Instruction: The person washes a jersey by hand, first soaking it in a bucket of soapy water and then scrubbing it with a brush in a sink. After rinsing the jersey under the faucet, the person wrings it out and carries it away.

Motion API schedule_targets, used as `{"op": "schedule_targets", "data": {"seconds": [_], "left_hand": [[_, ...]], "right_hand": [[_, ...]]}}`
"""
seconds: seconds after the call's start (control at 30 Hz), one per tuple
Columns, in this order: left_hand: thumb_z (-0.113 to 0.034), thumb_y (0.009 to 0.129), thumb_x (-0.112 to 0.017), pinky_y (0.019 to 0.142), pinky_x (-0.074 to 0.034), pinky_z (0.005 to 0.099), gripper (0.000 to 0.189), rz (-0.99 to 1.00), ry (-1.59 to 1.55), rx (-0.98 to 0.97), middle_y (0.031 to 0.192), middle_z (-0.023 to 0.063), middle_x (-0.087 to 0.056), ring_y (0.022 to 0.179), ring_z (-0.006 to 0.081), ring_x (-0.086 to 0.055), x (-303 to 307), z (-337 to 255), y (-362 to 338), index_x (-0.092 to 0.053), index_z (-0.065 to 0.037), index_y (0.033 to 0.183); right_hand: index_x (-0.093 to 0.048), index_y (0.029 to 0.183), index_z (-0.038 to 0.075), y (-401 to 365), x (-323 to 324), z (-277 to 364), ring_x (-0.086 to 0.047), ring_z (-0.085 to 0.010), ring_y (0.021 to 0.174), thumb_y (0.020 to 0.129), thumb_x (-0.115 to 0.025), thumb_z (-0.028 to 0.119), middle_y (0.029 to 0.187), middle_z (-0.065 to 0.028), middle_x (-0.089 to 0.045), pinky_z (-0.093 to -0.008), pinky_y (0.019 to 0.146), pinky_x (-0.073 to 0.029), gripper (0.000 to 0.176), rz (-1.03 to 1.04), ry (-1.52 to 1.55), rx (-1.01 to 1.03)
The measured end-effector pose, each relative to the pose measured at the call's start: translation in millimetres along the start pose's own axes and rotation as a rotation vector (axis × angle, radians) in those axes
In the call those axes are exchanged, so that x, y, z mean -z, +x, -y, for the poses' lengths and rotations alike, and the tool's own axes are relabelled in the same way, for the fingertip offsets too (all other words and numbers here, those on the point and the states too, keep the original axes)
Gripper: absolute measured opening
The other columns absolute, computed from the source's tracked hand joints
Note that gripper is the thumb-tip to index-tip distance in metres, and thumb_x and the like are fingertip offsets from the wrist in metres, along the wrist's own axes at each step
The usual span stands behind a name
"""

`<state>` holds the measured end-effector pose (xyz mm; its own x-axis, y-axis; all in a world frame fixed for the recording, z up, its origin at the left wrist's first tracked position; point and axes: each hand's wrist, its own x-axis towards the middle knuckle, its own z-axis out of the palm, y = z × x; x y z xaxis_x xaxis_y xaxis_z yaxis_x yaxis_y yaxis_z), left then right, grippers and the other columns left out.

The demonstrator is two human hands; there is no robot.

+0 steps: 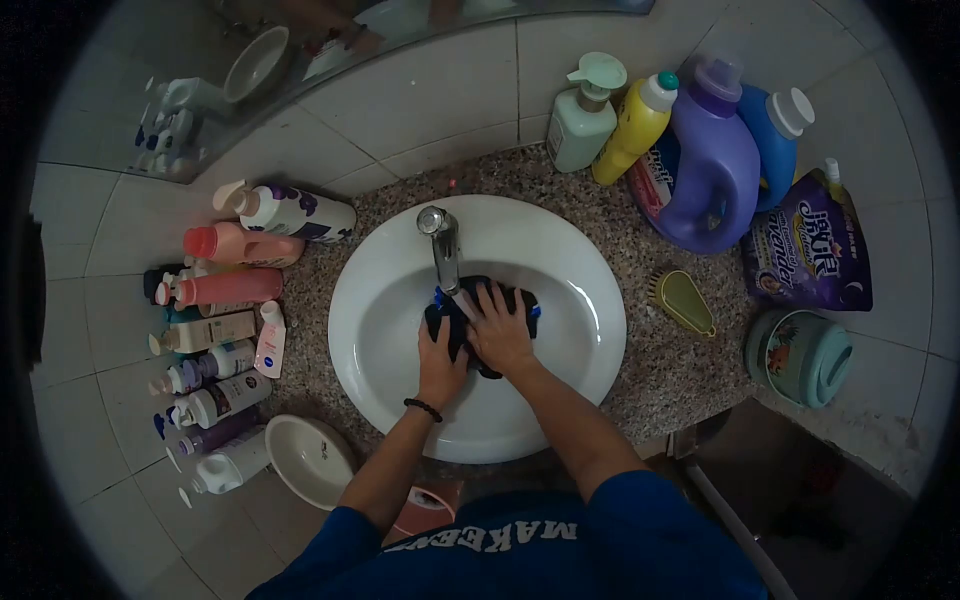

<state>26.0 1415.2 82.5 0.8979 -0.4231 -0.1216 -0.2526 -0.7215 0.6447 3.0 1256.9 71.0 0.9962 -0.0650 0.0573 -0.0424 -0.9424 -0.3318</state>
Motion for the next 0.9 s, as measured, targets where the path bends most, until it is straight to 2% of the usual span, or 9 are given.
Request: {"op": "schedule_targets", "data": {"seconds": [0.07,0.2,0.27,0.37,0.4,0.47,0.53,0.8,0.9], "left_hand": [[-0.004,0.08,-0.067,0.111,-0.032,0.0503,0.072,-0.025,0.051,-0.072,0.139,0.0355,-0.038,0.13,0.0512,-0.037,-11,0,6,-0.04,-0.005,0.147],[-0.005,0.083,-0.063,0.109,-0.034,0.0511,0.068,0.034,0.026,0.14,0.138,0.0363,-0.039,0.128,0.0518,-0.038,-35,11,3,-0.038,-0.003,0.147],[-0.005,0.084,-0.062,0.107,-0.036,0.0511,0.065,0.021,0.001,0.187,0.137,0.036,-0.041,0.126,0.0512,-0.04,-37,9,11,-0.039,-0.002,0.145],[-0.01,0.092,-0.055,0.105,-0.038,0.0502,0.05,-0.013,-0.131,0.331,0.132,0.0319,-0.047,0.119,0.0492,-0.047,-39,10,24,-0.043,0.002,0.139],[-0.014,0.096,-0.053,0.102,-0.041,0.0476,0.044,-0.042,-0.275,0.385,0.128,0.0271,-0.052,0.115,0.0443,-0.052,-44,17,29,-0.045,0.002,0.136],[-0.018,0.1,-0.05,0.099,-0.045,0.0449,0.039,-0.072,-0.427,0.433,0.124,0.0223,-0.057,0.111,0.0394,-0.057,-45,28,33,-0.047,0.001,0.133],[-0.029,0.106,-0.044,0.092,-0.051,0.0383,0.038,0.082,-1.376,0.866,0.118,0.0131,-0.062,0.108,0.0271,-0.061,-39,37,34,-0.05,-0.002,0.132],[-0.035,0.105,-0.048,0.084,-0.054,0.0313,0.037,0.175,-1.306,0.808,0.113,0.0053,-0.062,0.097,0.0157,-0.063,-19,7,22,-0.055,-0.007,0.128],[-0.029,0.103,-0.051,0.091,-0.051,0.0323,0.026,0.264,-1.614,0.629,0.101,0.0021,-0.064,0.1,0.0176,-0.062,-13,30,27,-0.059,-0.009,0.116]], "right_hand": [[-0.054,0.133,0.006,0,-15,-3,-0.04,-0.0342,0.133,0.09,-0.057,0.029,0.14,-0.0158,-0.046,-0.0518,0.109,-0.032,0.049,-0.005,0.006,0.005],[-0.06,0.127,0.009,6,-58,-15,-0.045,-0.0343,0.128,0.085,-0.06,0.027,0.136,-0.016,-0.049,-0.0584,0.101,-0.034,0.046,0.124,0.146,-0.012],[-0.067,0.112,0.007,15,-65,-10,-0.052,-0.0363,0.12,0.081,-0.062,0.026,0.13,-0.0176,-0.055,-0.0509,0.096,-0.041,0.037,0.076,0.215,-0.142],[-0.059,0.124,0.005,26,-47,4,-0.06,-0.0415,0.104,0.087,-0.06,0.031,0.115,-0.0208,-0.064,-0.0461,0.093,-0.047,0.045,-0.012,0.482,-0.386],[-0.059,0.124,0.005,31,-45,9,-0.06,-0.0415,0.104,0.087,-0.06,0.031,0.115,-0.0208,-0.064,-0.0461,0.093,-0.047,0.045,-0.019,0.479,-0.379],[-0.068,0.107,0.003,34,-41,23,-0.064,-0.0468,0.092,0.087,-0.062,0.034,0.099,-0.0236,-0.069,-0.0486,0.084,-0.051,0.037,-0.018,0.776,-0.767],[-0.07,0.1,0.002,20,-15,54,-0.064,-0.0468,0.092,0.087,-0.063,0.035,0.097,-0.0243,-0.069,-0.0497,0.083,-0.051,0.036,-0.089,0.773,-0.796],[-0.07,0.084,0.0,23,-1,37,-0.065,-0.0437,0.08,0.094,-0.059,0.036,0.081,-0.0241,-0.067,-0.0474,0.073,-0.05,0.039,-0.102,0.727,-0.689],[-0.069,0.085,0.0,14,1,39,-0.064,-0.0442,0.08,0.096,-0.056,0.034,0.081,-0.0222,-0.068,-0.0492,0.072,-0.05,0.038,-0.128,0.814,-0.622]]}}
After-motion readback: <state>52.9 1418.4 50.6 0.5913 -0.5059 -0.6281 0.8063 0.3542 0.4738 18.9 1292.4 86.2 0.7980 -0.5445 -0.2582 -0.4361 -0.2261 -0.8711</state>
